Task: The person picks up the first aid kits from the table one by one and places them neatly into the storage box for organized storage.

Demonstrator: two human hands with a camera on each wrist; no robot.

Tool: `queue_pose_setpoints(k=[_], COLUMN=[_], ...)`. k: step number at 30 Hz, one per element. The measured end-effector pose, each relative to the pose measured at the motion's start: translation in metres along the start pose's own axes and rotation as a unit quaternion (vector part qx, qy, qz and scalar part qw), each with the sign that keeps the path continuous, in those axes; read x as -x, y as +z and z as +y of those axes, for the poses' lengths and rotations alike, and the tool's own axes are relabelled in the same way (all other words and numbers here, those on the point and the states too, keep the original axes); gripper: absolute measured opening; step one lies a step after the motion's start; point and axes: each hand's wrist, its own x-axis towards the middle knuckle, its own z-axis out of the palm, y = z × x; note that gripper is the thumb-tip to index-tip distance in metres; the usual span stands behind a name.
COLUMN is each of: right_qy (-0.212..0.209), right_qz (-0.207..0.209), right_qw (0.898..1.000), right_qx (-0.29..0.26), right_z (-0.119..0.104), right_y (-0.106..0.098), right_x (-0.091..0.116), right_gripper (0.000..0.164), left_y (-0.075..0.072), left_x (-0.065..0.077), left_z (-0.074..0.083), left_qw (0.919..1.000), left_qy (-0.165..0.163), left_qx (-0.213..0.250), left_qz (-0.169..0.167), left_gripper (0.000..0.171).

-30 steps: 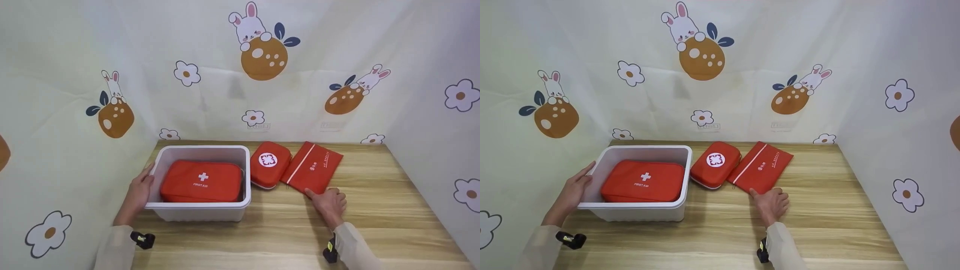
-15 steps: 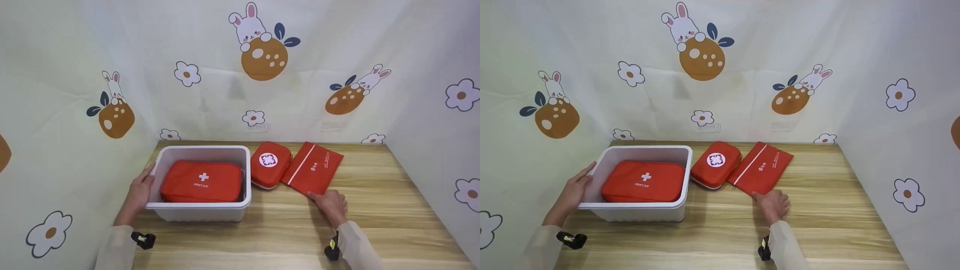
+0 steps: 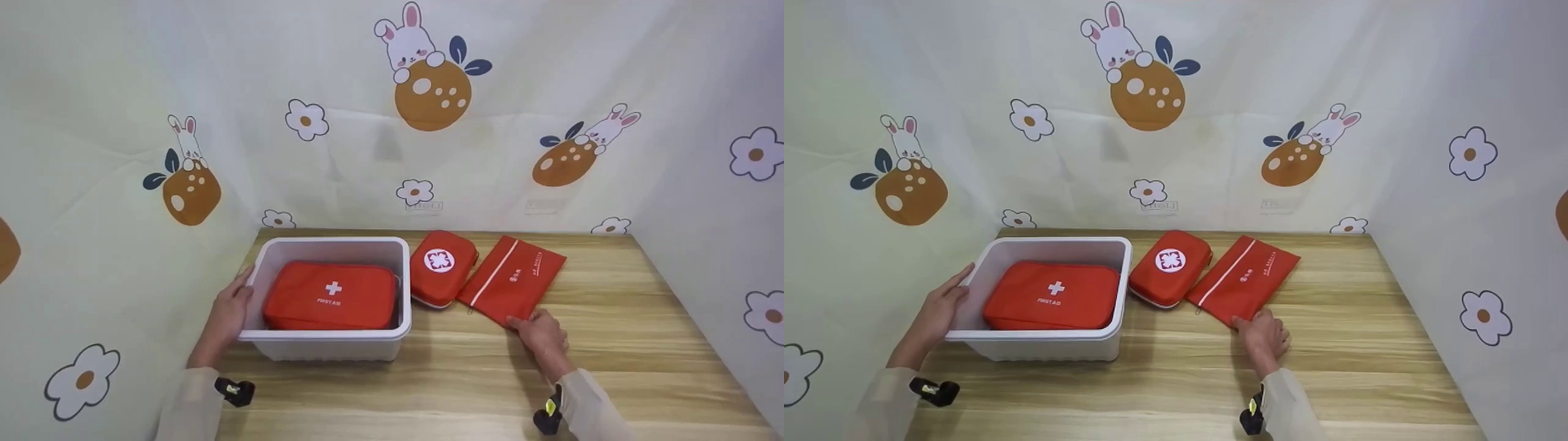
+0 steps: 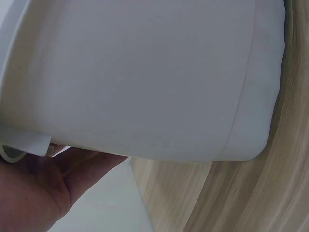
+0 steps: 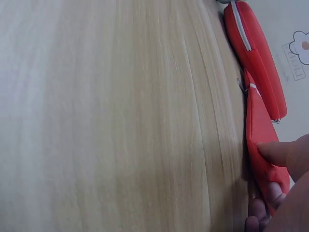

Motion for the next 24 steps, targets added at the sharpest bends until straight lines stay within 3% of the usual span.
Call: queue_pose_setpoints(k=[8, 15, 18, 24], right_qy=[0.003, 0.002, 0.018, 0.042], right_qz=[0.011, 0.068, 0.086, 0.043], right_qw=[0.996, 0.973, 0.953, 0.874], right_qx=[-0.091, -0.218, -0.290, -0.483], right_z=[0.002, -0.005, -0.009, -0.014], right_y=[-0.001, -0.002, -0.004, -0.009], right_x=[0.002, 0.000, 0.000, -0.005], right_gripper=[0.033, 0.024, 0.021, 0.024], left_y=[0.000, 0.000, 0.000, 0.000], left_x=[0.001, 0.002, 0.002, 0.001], left_z=[-0.002, -0.001, 0.000, 0.000], left_qw=[1.0000, 1.0000, 0.9999, 0.9999], left_qy=[0.004, 0.005, 0.001, 0.001], left_qx=[-0.004, -0.008, -0.009, -0.013], left_qz=[0.000, -0.004, -0.006, -0.004], left_gripper=[0.053, 0.053, 0.053, 0.053])
